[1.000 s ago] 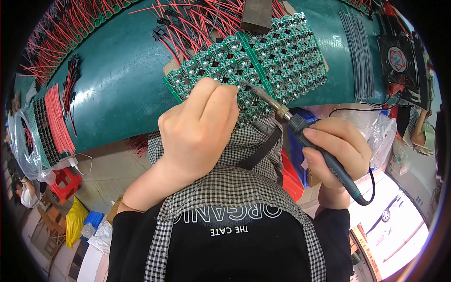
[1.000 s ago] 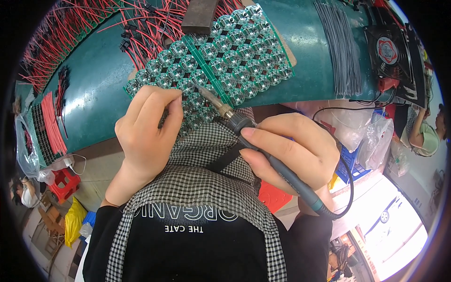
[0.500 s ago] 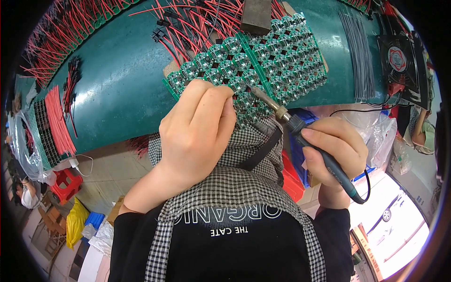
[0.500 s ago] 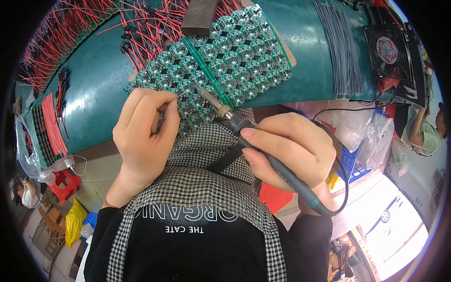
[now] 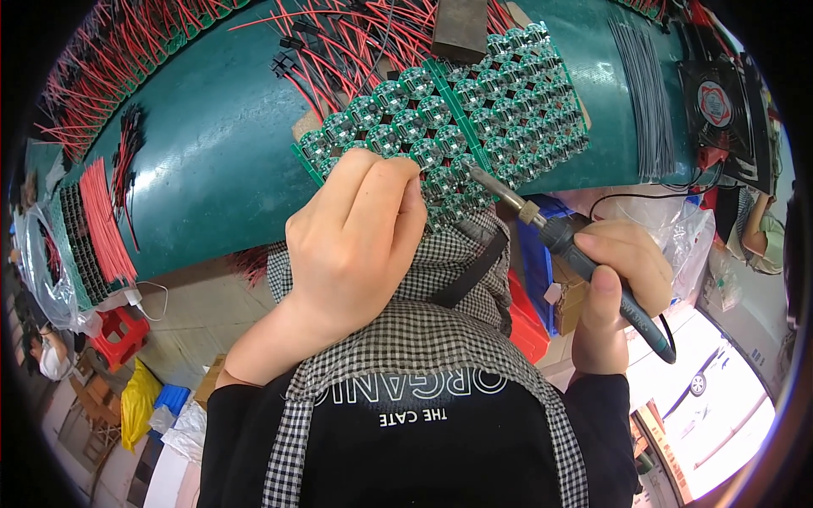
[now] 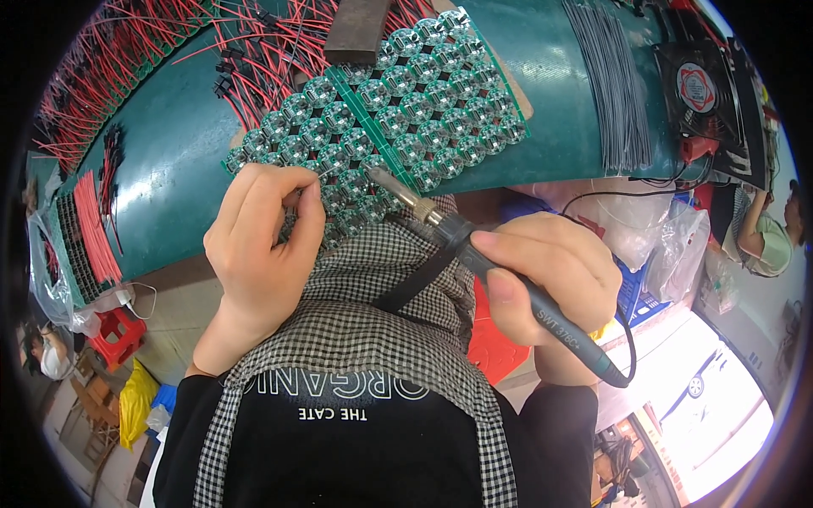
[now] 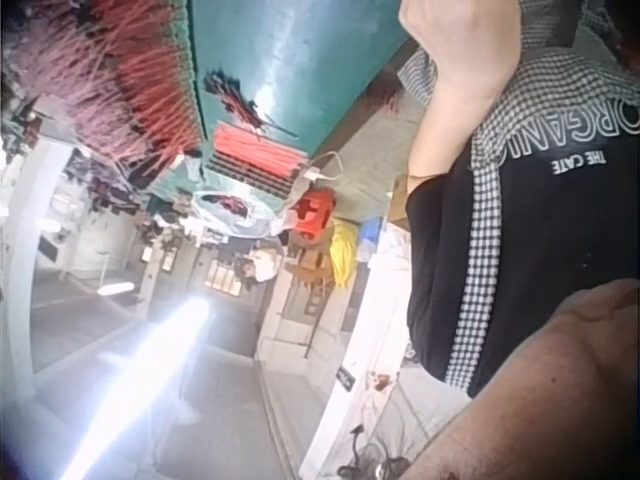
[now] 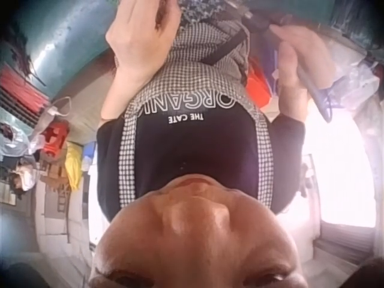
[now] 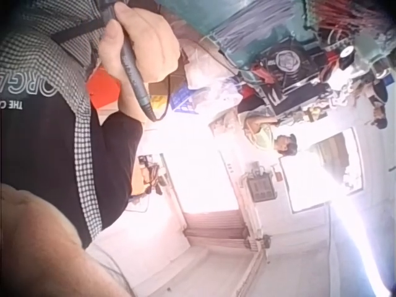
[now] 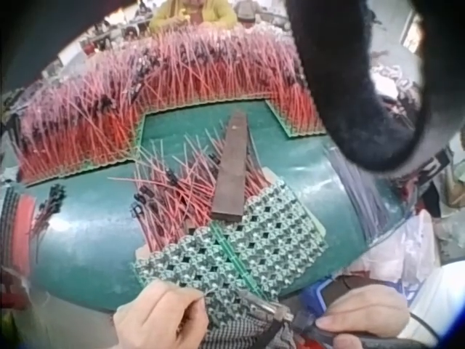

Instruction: The person solders electrical components onto an array of circuit boards using a soldering iron while supporting and guiding the board panel by hand.

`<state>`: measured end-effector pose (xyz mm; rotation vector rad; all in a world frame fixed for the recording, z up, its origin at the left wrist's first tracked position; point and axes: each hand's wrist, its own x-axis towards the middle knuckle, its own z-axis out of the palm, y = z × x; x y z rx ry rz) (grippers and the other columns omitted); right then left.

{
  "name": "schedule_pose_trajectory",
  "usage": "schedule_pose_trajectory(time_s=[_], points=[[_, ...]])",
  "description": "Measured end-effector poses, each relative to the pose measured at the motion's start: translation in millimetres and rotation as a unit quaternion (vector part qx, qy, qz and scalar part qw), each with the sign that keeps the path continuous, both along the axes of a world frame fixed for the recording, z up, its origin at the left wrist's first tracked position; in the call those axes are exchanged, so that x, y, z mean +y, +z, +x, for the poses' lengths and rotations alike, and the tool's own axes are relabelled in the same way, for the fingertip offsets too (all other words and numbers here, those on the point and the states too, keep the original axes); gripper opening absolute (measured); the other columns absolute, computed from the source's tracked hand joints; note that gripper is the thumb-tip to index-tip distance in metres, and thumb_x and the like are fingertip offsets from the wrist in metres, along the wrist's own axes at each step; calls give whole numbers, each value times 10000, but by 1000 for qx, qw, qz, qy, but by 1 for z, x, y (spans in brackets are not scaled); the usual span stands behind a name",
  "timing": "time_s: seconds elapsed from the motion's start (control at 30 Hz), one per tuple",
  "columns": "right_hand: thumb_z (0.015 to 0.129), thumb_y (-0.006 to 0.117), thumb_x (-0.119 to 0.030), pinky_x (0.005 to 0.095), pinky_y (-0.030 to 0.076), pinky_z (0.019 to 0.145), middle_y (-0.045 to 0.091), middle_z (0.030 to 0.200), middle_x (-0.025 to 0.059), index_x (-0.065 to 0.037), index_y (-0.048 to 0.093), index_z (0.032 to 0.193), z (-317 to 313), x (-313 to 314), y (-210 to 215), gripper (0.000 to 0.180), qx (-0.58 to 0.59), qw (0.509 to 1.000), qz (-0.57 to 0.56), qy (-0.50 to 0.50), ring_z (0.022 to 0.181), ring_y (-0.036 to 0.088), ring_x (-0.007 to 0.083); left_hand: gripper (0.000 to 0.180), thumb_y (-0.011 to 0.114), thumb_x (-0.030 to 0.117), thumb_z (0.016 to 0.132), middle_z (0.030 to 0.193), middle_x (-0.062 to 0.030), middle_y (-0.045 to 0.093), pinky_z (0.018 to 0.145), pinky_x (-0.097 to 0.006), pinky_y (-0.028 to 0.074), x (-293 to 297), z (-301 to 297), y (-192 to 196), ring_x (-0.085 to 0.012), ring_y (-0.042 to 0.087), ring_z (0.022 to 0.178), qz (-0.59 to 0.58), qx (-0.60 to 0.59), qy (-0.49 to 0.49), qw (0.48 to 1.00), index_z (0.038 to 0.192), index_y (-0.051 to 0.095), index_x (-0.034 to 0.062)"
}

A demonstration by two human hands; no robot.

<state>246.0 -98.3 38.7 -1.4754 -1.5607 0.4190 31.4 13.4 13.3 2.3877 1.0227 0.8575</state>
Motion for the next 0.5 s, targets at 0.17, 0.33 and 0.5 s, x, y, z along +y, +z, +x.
schedule_pose_trajectory(time_s=[0.17, 0.33, 0.5], points=[[788, 692, -159, 317, 527, 593, 675, 743, 123, 16, 678, 857, 2, 3, -1, 189, -6, 1000, -14, -7, 648, 661, 247, 174, 700, -22, 724, 758, -47, 538, 477, -292, 450, 2, 5, -8, -178, 562, 551, 44, -10, -5, 999, 866, 621, 41], [764, 705, -130, 310, 529, 593, 683, 753, 132, 19, 679, 848, 2, 8, 1, 173, -19, 1000, -21, 6, 655, 667, 250, 175, 697, -17, 715, 740, -35, 514, 454, -289, 431, 2, 7, -10, -162, 544, 520, 68, 0, -4, 998, 857, 621, 52], [725, 711, -79, 298, 516, 575, 676, 742, 130, 20, 681, 835, 4, 16, 6, 151, -18, 999, -27, 18, 644, 663, 245, 170, 691, -11, 712, 732, -30, 506, 448, -291, 427, 3, 9, -11, -159, 539, 513, 75, 6, -3, 997, 850, 620, 57]])
